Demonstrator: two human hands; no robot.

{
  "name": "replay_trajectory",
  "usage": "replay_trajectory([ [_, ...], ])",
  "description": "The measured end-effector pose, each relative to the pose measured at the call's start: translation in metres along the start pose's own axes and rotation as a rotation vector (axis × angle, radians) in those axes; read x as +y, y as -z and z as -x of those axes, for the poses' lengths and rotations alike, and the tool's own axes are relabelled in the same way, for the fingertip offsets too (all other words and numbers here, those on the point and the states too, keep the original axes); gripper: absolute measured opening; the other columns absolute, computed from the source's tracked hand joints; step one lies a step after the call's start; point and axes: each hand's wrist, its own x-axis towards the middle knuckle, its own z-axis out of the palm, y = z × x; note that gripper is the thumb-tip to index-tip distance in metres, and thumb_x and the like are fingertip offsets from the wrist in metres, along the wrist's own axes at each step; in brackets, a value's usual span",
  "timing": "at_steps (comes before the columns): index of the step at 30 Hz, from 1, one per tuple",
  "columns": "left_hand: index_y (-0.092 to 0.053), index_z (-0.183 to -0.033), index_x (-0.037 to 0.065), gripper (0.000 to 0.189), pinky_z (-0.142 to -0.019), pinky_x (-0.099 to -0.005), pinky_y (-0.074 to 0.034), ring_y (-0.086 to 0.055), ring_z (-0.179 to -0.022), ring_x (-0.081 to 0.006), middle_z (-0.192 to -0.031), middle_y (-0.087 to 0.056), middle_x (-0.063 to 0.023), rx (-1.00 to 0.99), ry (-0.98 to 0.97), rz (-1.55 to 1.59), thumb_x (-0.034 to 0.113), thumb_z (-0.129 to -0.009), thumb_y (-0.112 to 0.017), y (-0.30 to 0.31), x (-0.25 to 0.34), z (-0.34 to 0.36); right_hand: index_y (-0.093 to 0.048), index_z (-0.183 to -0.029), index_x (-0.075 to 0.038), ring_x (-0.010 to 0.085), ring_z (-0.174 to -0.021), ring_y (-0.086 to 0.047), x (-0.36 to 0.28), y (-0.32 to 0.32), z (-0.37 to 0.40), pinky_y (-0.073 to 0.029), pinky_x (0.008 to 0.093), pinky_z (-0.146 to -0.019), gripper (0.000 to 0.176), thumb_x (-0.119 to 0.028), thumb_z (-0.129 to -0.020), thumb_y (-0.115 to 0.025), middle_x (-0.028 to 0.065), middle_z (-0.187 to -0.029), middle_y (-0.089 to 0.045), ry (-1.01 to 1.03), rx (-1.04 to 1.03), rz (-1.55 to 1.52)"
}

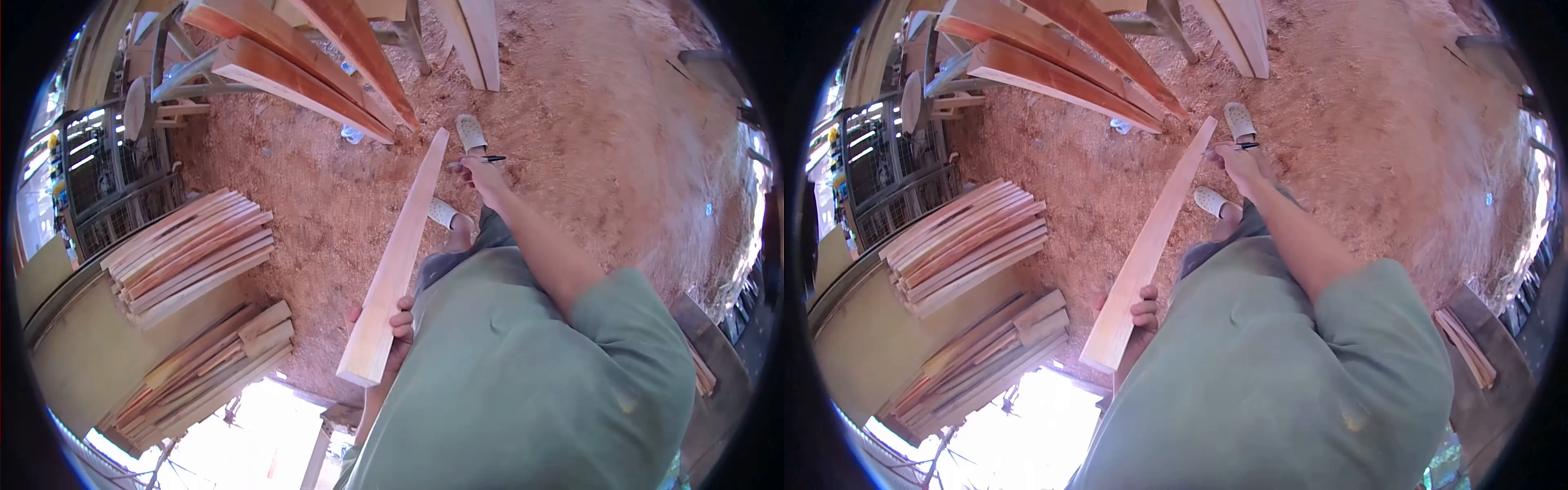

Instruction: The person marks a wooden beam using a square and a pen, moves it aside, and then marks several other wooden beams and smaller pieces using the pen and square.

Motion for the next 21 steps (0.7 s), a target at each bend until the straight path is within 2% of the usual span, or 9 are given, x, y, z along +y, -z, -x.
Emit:
replay_trajectory([
  [4, -0.028, -0.138, -0.007, 0.081, -0.073, -0.0364, -0.051, -0.052, -0.083, -0.0254, -0.112, -0.042, -0.0215, 0.019, -0.074, -0.008, 0.04, -0.085, -0.066, -0.005, -0.019, 0.009, -0.067, -0.101, -0.006, 0.0091, -0.065, -0.054, 0.046, -0.011, -0.062, -0.043, 0.027, -0.056, 0.025, -0.028, -0.095, -0.055, 0.0026, -0.08, -0.066, -0.146, 0.015, 0.053],
  [6, -0.028, -0.138, -0.007, 0.079, -0.071, -0.0357, -0.052, -0.052, -0.08, -0.0255, -0.112, -0.042, -0.0217, 0.046, -0.111, -0.054, 0.042, -0.087, -0.063, -0.012, -0.023, 0.01, -0.065, -0.103, -0.002, 0.0106, -0.051, -0.053, 0.084, -0.005, -0.106, -0.039, 0.0268, -0.042, 0.03, -0.029, -0.099, -0.051, 0.0047, -0.08, -0.066, -0.047, 0.015, 0.191],
  [10, -0.029, -0.138, -0.006, 0.083, -0.056, -0.0324, -0.049, -0.052, -0.071, -0.0247, -0.106, -0.044, -0.0231, 0.081, -0.165, -0.11, 0.049, -0.085, -0.062, -0.009, -0.019, 0.014, -0.065, -0.096, -0.004, 0.0119, -0.047, -0.052, 0.128, 0.01, -0.16, -0.039, 0.0278, -0.041, 0.03, -0.029, -0.099, -0.049, 0.0051, -0.075, -0.064, -0.107, 0.05, 0.332],
  [11, -0.029, -0.138, -0.006, 0.083, -0.056, -0.0324, -0.049, -0.052, -0.071, -0.0247, -0.106, -0.044, -0.0231, 0.095, -0.169, -0.106, 0.049, -0.085, -0.062, -0.009, -0.017, 0.017, -0.068, -0.092, -0.006, 0.0177, -0.061, -0.057, 0.136, 0.012, -0.165, -0.043, 0.034, -0.054, 0.033, -0.033, -0.097, -0.049, 0.0082, -0.079, -0.066, -0.067, 0.071, 0.434],
  [12, -0.034, -0.132, -0.007, 0.076, -0.056, -0.0292, -0.046, -0.052, -0.069, -0.0201, -0.101, -0.045, -0.0199, 0.071, -0.138, -0.19, 0.051, -0.088, -0.059, -0.01, -0.016, 0.02, -0.07, -0.087, -0.009, 0.0234, -0.076, -0.063, 0.142, 0.012, -0.171, -0.047, 0.0401, -0.067, 0.037, -0.036, -0.095, -0.048, 0.0112, -0.082, -0.068, -0.022, 0.09, 0.536],
  [13, -0.039, -0.125, -0.007, 0.071, -0.056, -0.026, -0.043, -0.051, -0.068, -0.0155, -0.095, -0.046, -0.0168, 0.049, -0.104, -0.274, 0.053, -0.091, -0.056, -0.011, -0.015, 0.022, -0.07, -0.087, -0.009, 0.0234, -0.076, -0.063, 0.142, 0.008, -0.171, -0.047, 0.0401, -0.067, 0.037, -0.036, -0.095, -0.048, 0.0112, -0.082, -0.068, -0.033, 0.088, 0.532],
  [16, -0.038, -0.129, -0.007, 0.074, -0.055, -0.026, -0.042, -0.052, -0.068, -0.0163, -0.099, -0.047, -0.0186, 0.097, -0.202, -0.238, 0.053, -0.09, -0.056, -0.011, -0.016, 0.023, -0.071, -0.085, -0.009, 0.024, -0.082, -0.065, 0.13, 0.0, -0.166, -0.049, 0.0401, -0.07, 0.037, -0.037, -0.094, -0.048, 0.0112, -0.087, -0.07, -0.121, 0.141, 0.45],
  [19, -0.038, -0.129, -0.007, 0.076, -0.054, -0.0267, -0.042, -0.052, -0.068, -0.0179, -0.1, -0.047, -0.02, 0.112, -0.174, -0.244, 0.053, -0.088, -0.058, -0.011, -0.013, 0.024, -0.071, -0.086, -0.009, 0.0225, -0.081, -0.065, 0.136, 0.0, -0.165, -0.049, 0.04, -0.072, 0.035, -0.036, -0.093, -0.049, 0.0108, -0.09, -0.072, -0.153, 0.165, 0.441],
  [21, -0.038, -0.13, -0.007, 0.077, -0.053, -0.0272, -0.043, -0.052, -0.067, -0.0189, -0.101, -0.047, -0.0209, 0.114, -0.169, -0.24, 0.053, -0.087, -0.059, -0.009, -0.014, 0.026, -0.064, -0.097, -0.005, 0.0093, -0.057, -0.054, 0.154, 0.007, -0.181, -0.039, 0.0269, -0.047, 0.028, -0.029, -0.099, -0.05, 0.0038, -0.081, -0.065, -0.049, 0.09, 0.416],
])
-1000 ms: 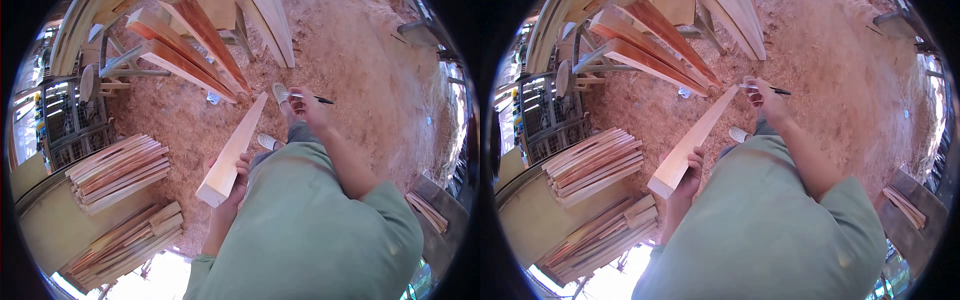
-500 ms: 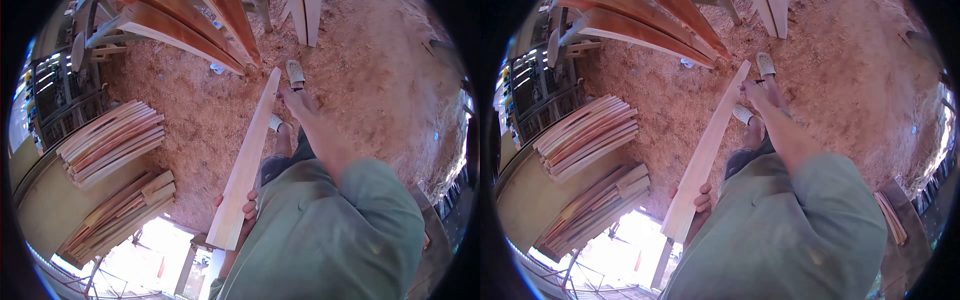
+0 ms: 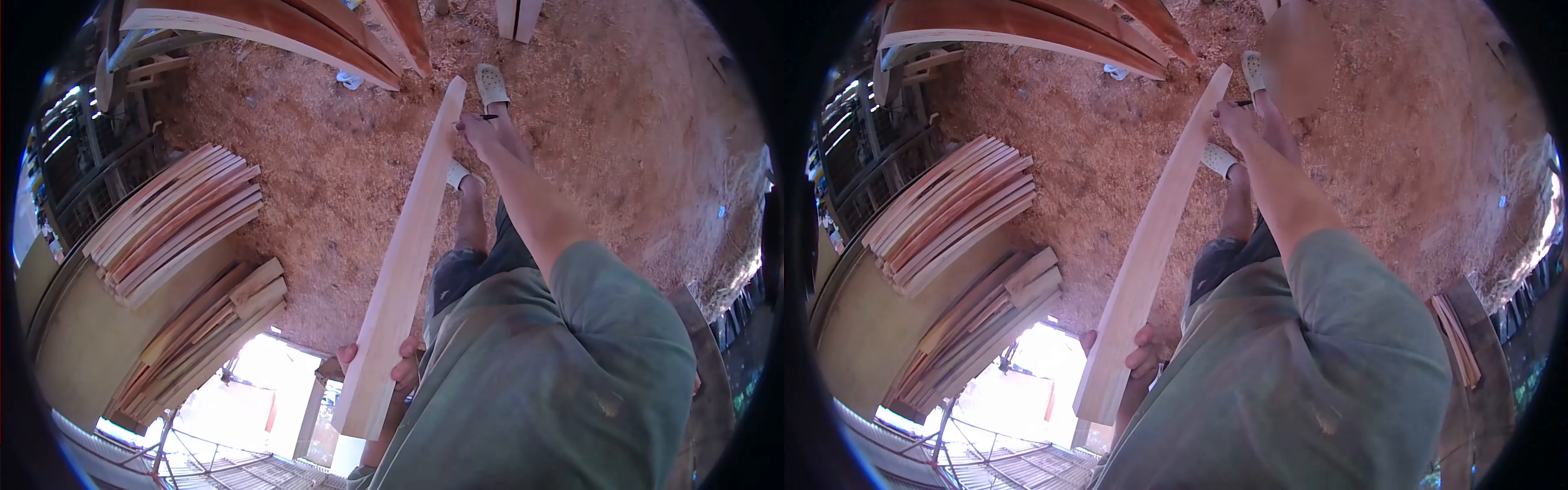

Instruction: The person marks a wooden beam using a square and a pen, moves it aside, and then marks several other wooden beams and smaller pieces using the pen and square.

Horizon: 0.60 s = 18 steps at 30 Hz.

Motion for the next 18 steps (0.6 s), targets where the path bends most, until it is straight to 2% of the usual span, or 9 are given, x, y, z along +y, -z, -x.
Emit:
replay_trajectory([
  [1, -0.037, -0.13, -0.007, 0.077, -0.053, -0.0274, -0.043, -0.052, -0.067, -0.0194, -0.101, -0.047, -0.0214, 0.004, 0.006, -0.002, 0.053, -0.087, -0.059, 0.001, 0.001, 0.0, -0.064, -0.097, -0.005, 0.0093, -0.057, -0.054, -0.01, 0.001, 0.011, -0.039, 0.0269, -0.047, 0.028, -0.029, -0.099, -0.05, 0.0038, -0.081, -0.065, 0.001, -0.001, 0.0],
  [3, -0.037, -0.13, -0.007, 0.079, -0.052, -0.0279, -0.043, -0.052, -0.066, -0.0205, -0.102, -0.047, -0.0223, 0.003, 0.015, 0.002, 0.053, -0.085, -0.06, 0.002, 0.003, 0.0, -0.064, -0.099, -0.005, 0.0098, -0.06, -0.055, -0.031, 0.006, 0.033, -0.041, 0.0264, -0.05, 0.025, -0.027, -0.098, -0.052, 0.0036, -0.082, -0.066, -0.15, -0.045, -0.199],
  [4, -0.037, -0.131, -0.007, 0.079, -0.051, -0.0281, -0.043, -0.052, -0.066, -0.021, -0.102, -0.046, -0.0228, 0.004, 0.019, 0.004, 0.053, -0.085, -0.061, 0.004, 0.004, -0.001, -0.064, -0.099, -0.005, 0.0098, -0.06, -0.055, -0.019, 0.006, 0.028, -0.041, 0.0264, -0.05, 0.025, -0.027, -0.098, -0.052, 0.0036, -0.082, -0.066, -0.144, -0.044, -0.199],
  [6, -0.037, -0.131, -0.007, 0.081, -0.051, -0.0286, -0.044, -0.052, -0.066, -0.022, -0.103, -0.046, -0.0237, 0.002, 0.028, 0.02, 0.053, -0.084, -0.062, 0.007, 0.004, -0.001, -0.065, -0.098, -0.005, 0.0108, -0.061, -0.056, -0.006, 0.008, 0.027, -0.042, 0.0254, -0.052, 0.023, -0.025, -0.096, -0.054, 0.0031, -0.08, -0.065, 0.126, -0.067, 0.076],
  [10, -0.036, -0.132, -0.007, 0.084, -0.049, -0.0295, -0.044, -0.052, -0.065, -0.0241, -0.104, -0.046, -0.0255, 0.008, 0.059, 0.049, 0.053, -0.081, -0.064, 0.015, 0.005, -0.004, -0.066, -0.094, -0.005, 0.0101, -0.062, -0.057, -0.016, 0.014, 0.054, -0.043, 0.0244, -0.053, 0.021, -0.022, -0.095, -0.054, 0.0029, -0.078, -0.065, 0.132, -0.081, 0.071],
  [12, -0.036, -0.132, -0.007, 0.084, -0.049, -0.0296, -0.044, -0.053, -0.065, -0.0242, -0.106, -0.046, -0.0249, -0.048, 0.087, 0.063, 0.053, -0.081, -0.064, 0.015, 0.008, -0.006, -0.067, -0.091, -0.005, 0.0107, -0.061, -0.057, -0.046, 0.018, 0.095, -0.044, 0.0242, -0.053, 0.021, -0.021, -0.095, -0.053, 0.003, -0.077, -0.064, 0.041, -0.122, -0.221],
  [13, -0.036, -0.133, -0.007, 0.084, -0.049, -0.0297, -0.045, -0.054, -0.066, -0.0243, -0.108, -0.046, -0.0243, -0.1, 0.112, 0.085, 0.053, -0.081, -0.064, 0.017, 0.008, -0.007, -0.067, -0.091, -0.005, 0.0107, -0.061, -0.057, -0.043, 0.022, 0.102, -0.044, 0.0242, -0.053, 0.021, -0.021, -0.095, -0.053, 0.003, -0.077, -0.064, 0.051, -0.12, -0.222],
  [15, -0.036, -0.134, -0.006, 0.084, -0.051, -0.0307, -0.046, -0.054, -0.068, -0.0244, -0.105, -0.048, -0.0232, -0.125, 0.12, 0.075, 0.053, -0.081, -0.064, 0.02, 0.011, -0.011, -0.066, -0.095, -0.006, 0.0119, -0.059, -0.057, -0.045, 0.036, 0.113, -0.045, 0.0254, -0.052, 0.02, -0.022, -0.096, -0.054, 0.0039, -0.077, -0.065, -0.044, 0.059, -0.403],
  [18, -0.036, -0.136, -0.004, 0.078, -0.057, -0.031, -0.046, -0.056, -0.073, -0.0223, -0.105, -0.046, -0.0204, -0.172, 0.109, 0.033, 0.051, -0.086, -0.06, 0.005, 0.01, -0.021, -0.064, -0.092, -0.003, 0.0114, -0.064, -0.06, -0.054, 0.047, 0.151, -0.048, 0.0259, -0.054, 0.018, -0.018, -0.098, -0.056, 0.0048, -0.077, -0.062, -0.019, 0.208, -0.526],
])
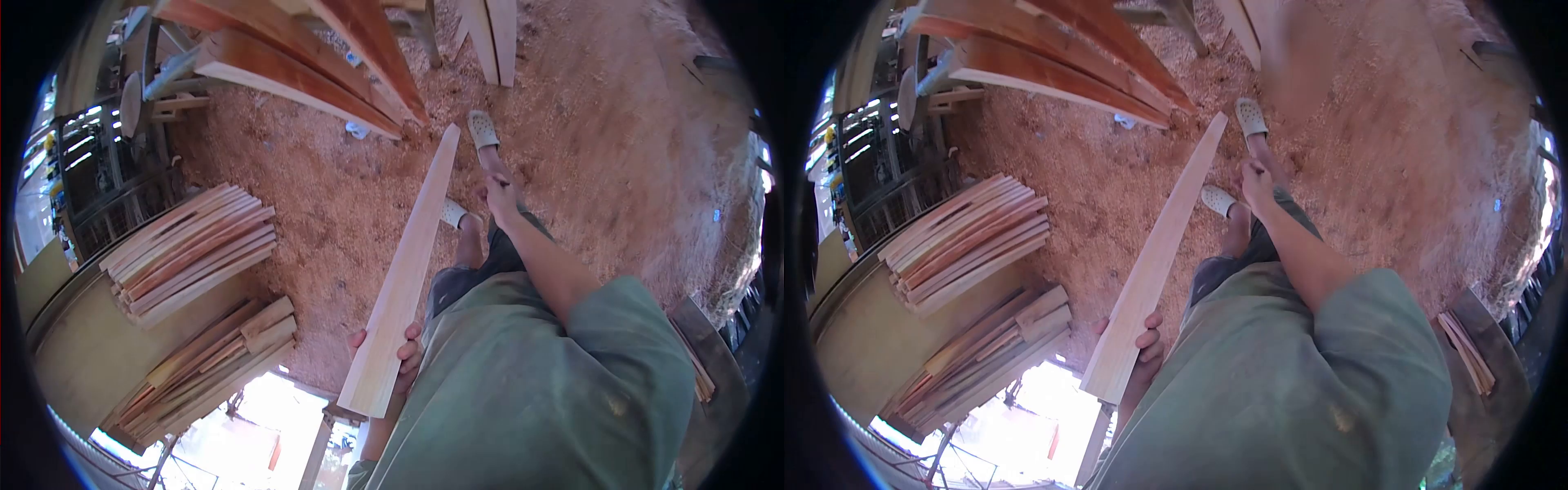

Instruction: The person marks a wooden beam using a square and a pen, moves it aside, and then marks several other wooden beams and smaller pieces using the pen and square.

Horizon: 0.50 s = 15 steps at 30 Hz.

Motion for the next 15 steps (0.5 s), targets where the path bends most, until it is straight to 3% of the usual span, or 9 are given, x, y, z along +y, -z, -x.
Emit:
replay_trajectory([
  [2, -0.035, -0.138, -0.001, 0.072, -0.061, -0.0304, -0.045, -0.056, -0.076, -0.02, -0.107, -0.043, -0.0187, -0.039, -0.012, -0.039, 0.05, -0.091, -0.056, -0.018, -0.005, -0.011, -0.063, -0.101, -0.002, 0.0133, -0.071, -0.065, 0.015, 0.018, -0.004, -0.053, 0.0268, -0.062, 0.013, -0.013, -0.099, -0.056, 0.0055, -0.082, -0.064, 0.137, -0.286, 0.029],
  [4, -0.044, -0.132, -0.006, 0.072, -0.062, -0.0342, -0.051, -0.06, -0.076, -0.0253, -0.092, -0.057, -0.0202, 0.081, -0.06, -0.077, 0.052, -0.09, -0.053, -0.048, -0.014, -0.027, -0.06, -0.109, -0.002, 0.0172, -0.083, -0.069, -0.028, 0.012, 0.035, -0.055, 0.0298, -0.073, 0.014, -0.01, -0.098, -0.058, 0.0085, -0.094, -0.067, 0.427, -0.421, 0.532],
  [6, -0.048, -0.131, -0.003, 0.068, -0.064, -0.0346, -0.052, -0.061, -0.079, -0.026, -0.098, -0.059, -0.0206, 0.041, -0.063, -0.186, 0.052, -0.092, -0.05, -0.06, -0.015, -0.049, -0.055, -0.12, -0.002, 0.0217, -0.103, -0.067, -0.077, 0.001, 0.074, -0.052, 0.0342, -0.088, 0.026, -0.009, -0.096, -0.061, 0.0112, -0.111, -0.066, 0.616, -0.651, 0.465],
  [8, -0.053, -0.129, -0.001, 0.064, -0.065, -0.0351, -0.052, -0.063, -0.081, -0.0266, -0.103, -0.062, -0.021, -0.01, -0.075, -0.293, 0.052, -0.094, -0.047, -0.073, -0.017, -0.077, -0.05, -0.13, -0.001, 0.0225, -0.119, -0.059, -0.125, -0.013, 0.116, -0.046, 0.0357, -0.1, 0.043, -0.012, -0.093, -0.068, 0.0131, -0.124, -0.061, 0.657, -0.811, 0.198],
  [9, -0.056, -0.127, 0.003, 0.061, -0.064, -0.0355, -0.052, -0.064, -0.082, -0.0271, -0.105, -0.064, -0.0196, -0.019, -0.075, -0.363, 0.054, -0.095, -0.044, -0.081, -0.019, -0.091, -0.05, -0.13, -0.001, 0.0225, -0.119, -0.059, -0.16, -0.018, 0.137, -0.046, 0.0357, -0.1, 0.043, -0.012, -0.093, -0.068, 0.0131, -0.124, -0.061, 0.69, -0.817, 0.204],
  [11, -0.06, -0.125, 0.008, 0.059, -0.064, -0.036, -0.052, -0.066, -0.083, -0.0276, -0.107, -0.066, -0.0182, -0.054, -0.083, -0.435, 0.056, -0.096, -0.041, -0.099, -0.024, -0.122, -0.045, -0.138, -0.001, 0.022, -0.125, -0.055, -0.225, -0.025, 0.183, -0.042, 0.0361, -0.104, 0.058, -0.017, -0.09, -0.073, 0.0128, -0.132, -0.057, 1.003, -0.931, 0.242],
  [15, -0.059, -0.123, 0.013, 0.063, -0.061, -0.0353, -0.052, -0.068, -0.081, -0.025, -0.1, -0.069, -0.0131, -0.039, -0.131, -0.688, 0.065, -0.096, -0.035, -0.165, -0.055, -0.176, -0.042, -0.142, 0.0, 0.0226, -0.124, -0.055, -0.298, -0.04, 0.206, -0.044, 0.0376, -0.104, 0.072, -0.018, -0.084, -0.08, 0.0146, -0.131, -0.058, 1.2, -1.025, 0.204],
])
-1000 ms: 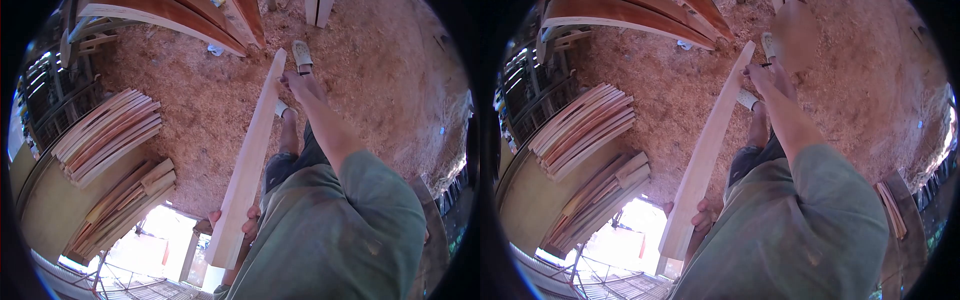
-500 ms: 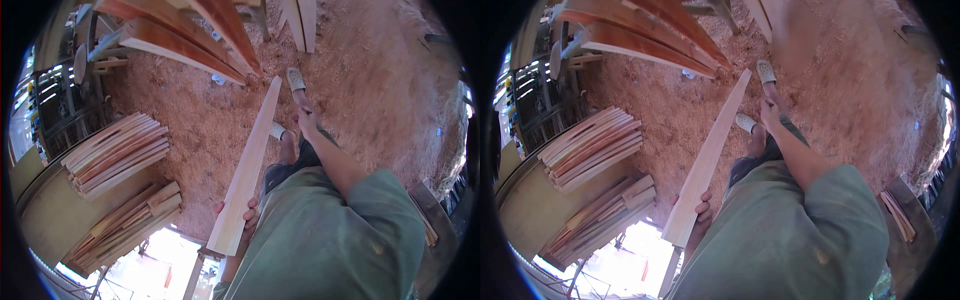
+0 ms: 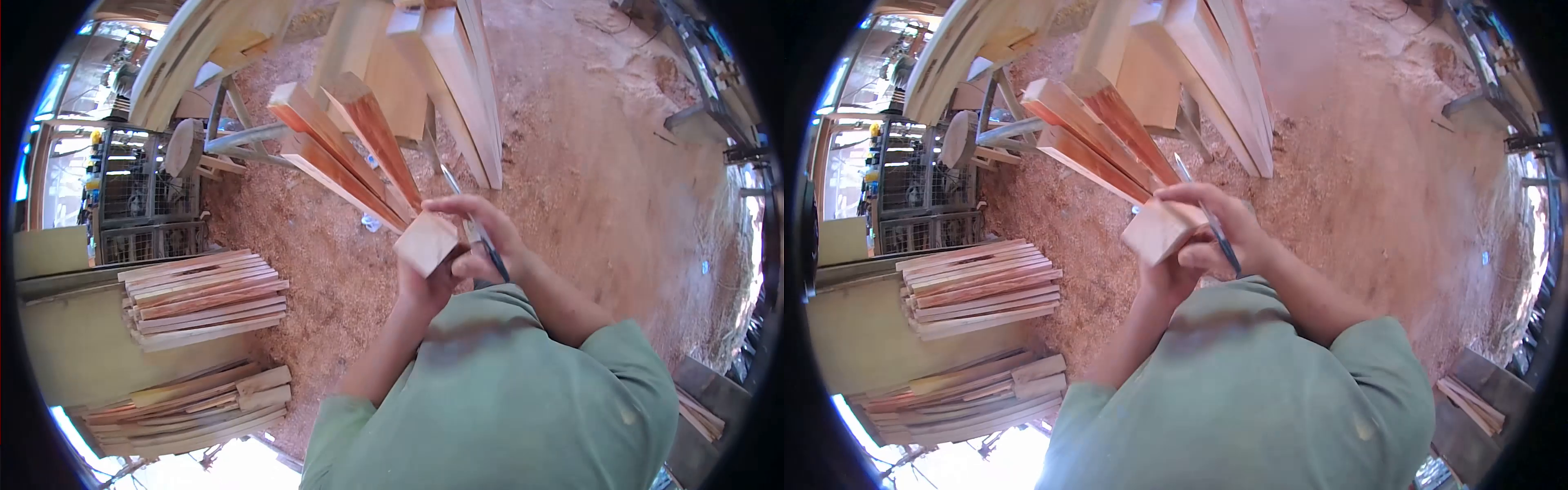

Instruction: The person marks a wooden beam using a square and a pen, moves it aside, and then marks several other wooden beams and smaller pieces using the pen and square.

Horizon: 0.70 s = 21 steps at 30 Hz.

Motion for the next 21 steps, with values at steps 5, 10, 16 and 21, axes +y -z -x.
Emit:
replay_trajectory([
  [5, -0.059, -0.119, 0.003, 0.06, -0.057, -0.0359, -0.052, -0.064, -0.062, -0.0228, -0.085, -0.072, -0.0143, 0.042, -0.124, -0.847, 0.058, -0.096, -0.048, -0.02, 0.069, -0.051, -0.047, -0.139, -0.001, 0.0173, -0.115, -0.057, 0.013, 0.042, -0.04, -0.045, 0.033, -0.099, 0.068, -0.021, -0.082, -0.081, 0.0097, -0.124, -0.061, -0.137, 0.172, -0.061],
  [10, -0.065, -0.092, -0.01, 0.044, -0.081, -0.0396, -0.051, -0.063, -0.096, -0.03, -0.11, -0.061, -0.0234, 0.378, -1.378, -1.277, 0.032, -0.083, -0.075, -0.07, 0.163, -0.062, -0.054, -0.13, 0.0, 0.0165, -0.103, -0.061, 0.023, 0.06, -0.087, -0.05, 0.0308, -0.09, 0.059, -0.02, -0.081, -0.081, 0.0081, -0.111, -0.065, -0.148, 0.461, 0.188],
  [16, -0.065, -0.089, -0.009, 0.047, -0.079, -0.0389, -0.053, -0.067, -0.084, -0.0302, -0.093, -0.066, -0.021, 0.441, -1.347, -1.272, 0.03, -0.071, -0.085, -0.095, 0.183, -0.081, -0.054, -0.125, 0.005, 0.0182, -0.096, -0.067, 0.041, 0.075, -0.115, -0.053, 0.0319, -0.084, 0.058, -0.022, -0.082, -0.08, 0.0139, -0.106, -0.069, 0.008, 0.582, 0.54],
  [21, -0.07, -0.098, -0.005, 0.043, -0.079, -0.031, -0.055, -0.07, -0.084, -0.0184, -0.088, -0.073, -0.014, 0.27, -1.164, -1.22, 0.024, -0.071, -0.086, -0.066, 0.184, -0.031, -0.052, -0.124, 0.007, 0.0189, -0.096, -0.068, -0.002, 0.043, -0.105, -0.054, 0.0323, -0.083, 0.058, -0.02, -0.082, -0.082, 0.016, -0.105, -0.069, 0.08, 0.525, 0.689],
])
